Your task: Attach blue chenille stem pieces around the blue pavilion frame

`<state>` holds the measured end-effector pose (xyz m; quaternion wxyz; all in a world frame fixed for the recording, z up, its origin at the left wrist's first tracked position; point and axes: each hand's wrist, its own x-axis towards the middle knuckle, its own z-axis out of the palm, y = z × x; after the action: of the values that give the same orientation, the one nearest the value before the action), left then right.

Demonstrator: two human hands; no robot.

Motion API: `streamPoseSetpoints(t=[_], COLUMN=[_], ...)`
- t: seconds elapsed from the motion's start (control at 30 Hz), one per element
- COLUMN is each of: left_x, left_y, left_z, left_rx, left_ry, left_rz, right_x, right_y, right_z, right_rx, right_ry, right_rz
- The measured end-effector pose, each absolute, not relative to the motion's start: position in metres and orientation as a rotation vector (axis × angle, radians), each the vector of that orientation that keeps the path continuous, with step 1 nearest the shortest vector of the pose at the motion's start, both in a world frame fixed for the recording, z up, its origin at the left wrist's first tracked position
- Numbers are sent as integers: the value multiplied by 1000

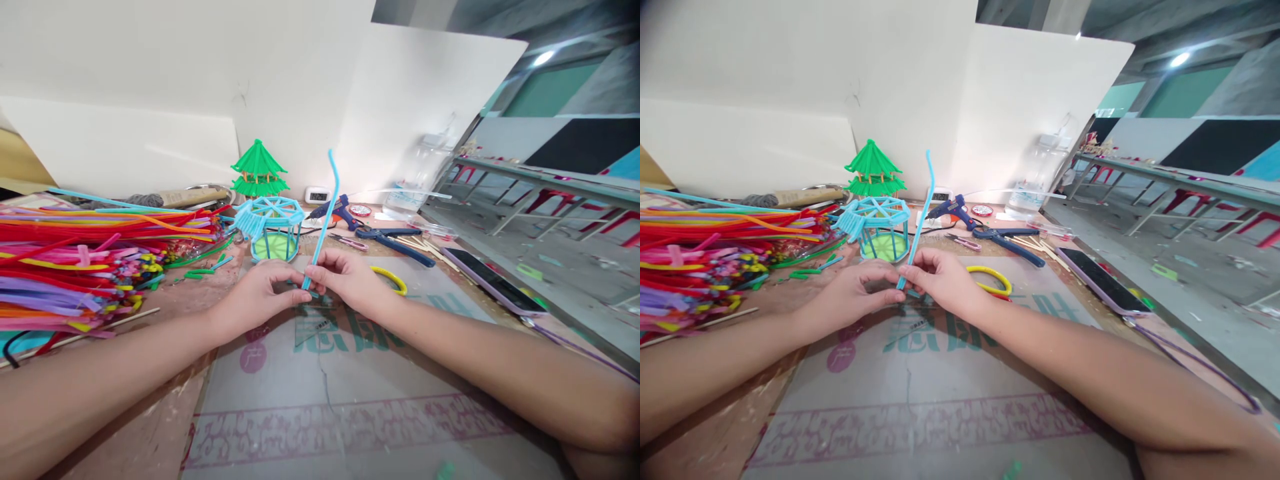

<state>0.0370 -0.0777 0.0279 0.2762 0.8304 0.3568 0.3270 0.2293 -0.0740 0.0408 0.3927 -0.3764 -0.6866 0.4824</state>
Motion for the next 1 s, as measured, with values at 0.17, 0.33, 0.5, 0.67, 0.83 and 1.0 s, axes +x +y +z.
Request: streamPoseSetpoints(t=[0.17, 0.33, 0.5, 0.67, 0.83, 1.0], left_x=[37, 36, 36, 37, 36, 35], left_y=[-78, -78, -78, -78, -78, -77], left_z=[27, 26, 26, 26, 26, 23], left_rx=[2261, 2270, 2262, 2259, 2325, 2374], left_ry=[975, 986, 1008, 1006, 1011, 986], left_rz=[911, 938, 939, 938, 944, 977], right_x=[229, 230, 230, 230, 230, 230], right_y=[-74, -74, -76, -76, -76, -75], right_z=[40, 39, 40, 39, 39, 38], right_rx=[-969, -968, -1024, -1051, -1061, -1027], right_ry=[-1766, -1796, -1828, -1839, -1863, -1847], right_rz=[1203, 1199, 1172, 1140, 1060, 1079])
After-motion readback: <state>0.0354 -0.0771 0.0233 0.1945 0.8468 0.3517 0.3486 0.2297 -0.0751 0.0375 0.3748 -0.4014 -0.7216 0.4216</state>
